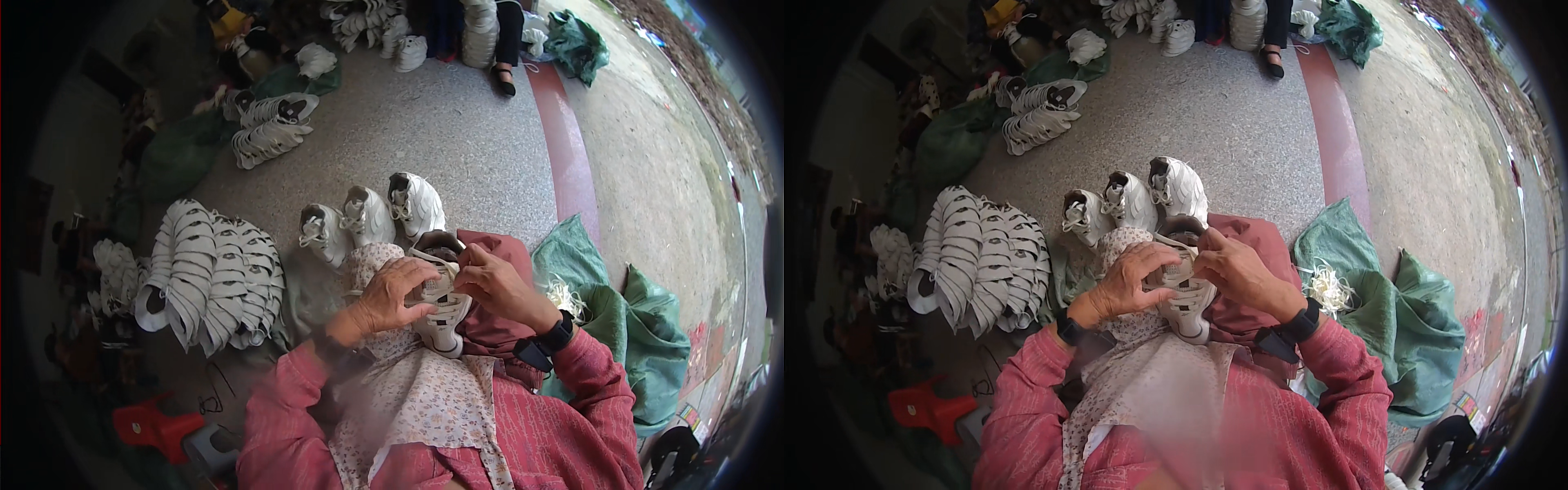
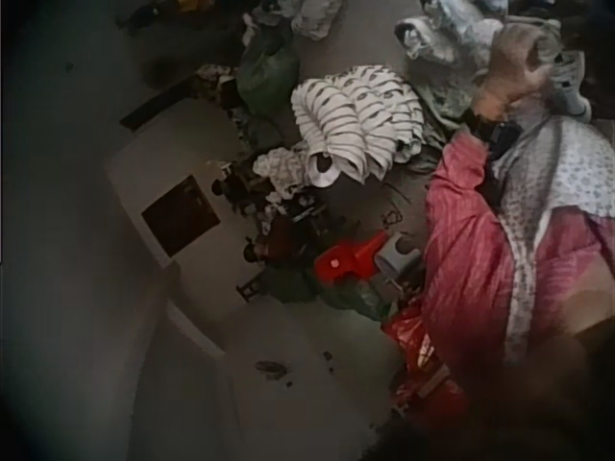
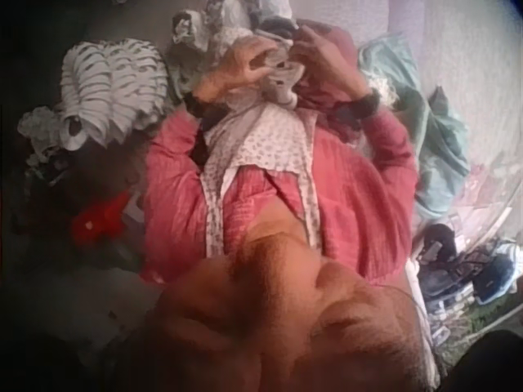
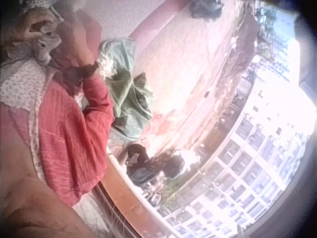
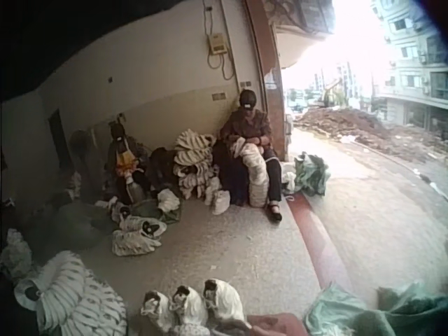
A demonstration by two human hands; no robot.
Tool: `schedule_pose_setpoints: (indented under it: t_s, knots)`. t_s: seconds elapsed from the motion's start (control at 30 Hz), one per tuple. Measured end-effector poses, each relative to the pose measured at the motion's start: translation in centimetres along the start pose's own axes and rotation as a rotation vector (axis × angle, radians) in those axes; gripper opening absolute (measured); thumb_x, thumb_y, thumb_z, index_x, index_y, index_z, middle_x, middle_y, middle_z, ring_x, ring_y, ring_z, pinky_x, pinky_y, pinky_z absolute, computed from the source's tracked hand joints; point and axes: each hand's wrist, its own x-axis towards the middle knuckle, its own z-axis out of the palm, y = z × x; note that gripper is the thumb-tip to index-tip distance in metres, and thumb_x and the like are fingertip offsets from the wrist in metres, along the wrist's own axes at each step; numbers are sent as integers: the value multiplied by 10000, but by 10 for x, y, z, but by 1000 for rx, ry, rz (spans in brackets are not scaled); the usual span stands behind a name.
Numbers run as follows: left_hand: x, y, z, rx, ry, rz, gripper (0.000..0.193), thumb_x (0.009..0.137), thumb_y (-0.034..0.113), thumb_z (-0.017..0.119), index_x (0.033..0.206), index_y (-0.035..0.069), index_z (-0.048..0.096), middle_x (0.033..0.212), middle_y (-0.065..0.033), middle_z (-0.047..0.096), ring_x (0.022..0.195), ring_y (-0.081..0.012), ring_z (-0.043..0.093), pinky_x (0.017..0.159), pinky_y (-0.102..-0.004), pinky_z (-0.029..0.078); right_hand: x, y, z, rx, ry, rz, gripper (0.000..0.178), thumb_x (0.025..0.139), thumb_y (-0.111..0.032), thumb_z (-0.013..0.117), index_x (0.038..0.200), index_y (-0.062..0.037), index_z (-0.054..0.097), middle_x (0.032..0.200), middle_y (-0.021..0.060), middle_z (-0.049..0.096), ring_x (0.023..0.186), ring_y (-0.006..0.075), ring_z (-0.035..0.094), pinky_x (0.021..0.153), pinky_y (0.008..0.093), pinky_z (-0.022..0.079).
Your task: The person sits on the floor and laces a white sneaker by hand. They thread the laces through the eyelets, pull them tight, and tie a knot. The person works on a single shoe while surrounded by stacks of similar footwear.
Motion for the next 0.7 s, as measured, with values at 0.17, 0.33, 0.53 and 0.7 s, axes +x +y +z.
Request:
schedule_pose_setpoints:
  t_s: [0.17,0.33,0.53,0.7]
  knots:
    - [6,-12,0,-43,-45,12,415,757,269,798,1103,97,647,1202,-101,639,1177,-290,582,1055,-423,393,0,-23,6,67,-18,-12,90,846,-87,706,922,-81,659,987,109,526,904,314,608,729,416,501]
    - [10,-21,-5,-221,-134,-34,241,774,238,784,963,128,681,1168,-51,626,1166,-249,570,1056,-405,369,8,-10,-24,-145,-61,5,85,884,-137,683,955,-94,667,992,92,572,916,300,608,849,419,465]
    - [12,-21,-5,-255,-185,-65,151,791,214,755,895,134,680,1160,-34,602,1177,-225,522,1066,-393,334,7,-6,-28,-268,-219,-98,177,851,-96,641,1022,-124,678,992,61,600,992,265,605,947,438,414]
    - [16,-22,-8,-318,-230,-112,131,823,221,728,886,120,672,1166,-34,603,1167,-211,510,1069,-393,319,15,-10,-27,-455,-207,-345,222,785,-105,630,996,-130,693,987,29,589,967,197,597,908,379,431]
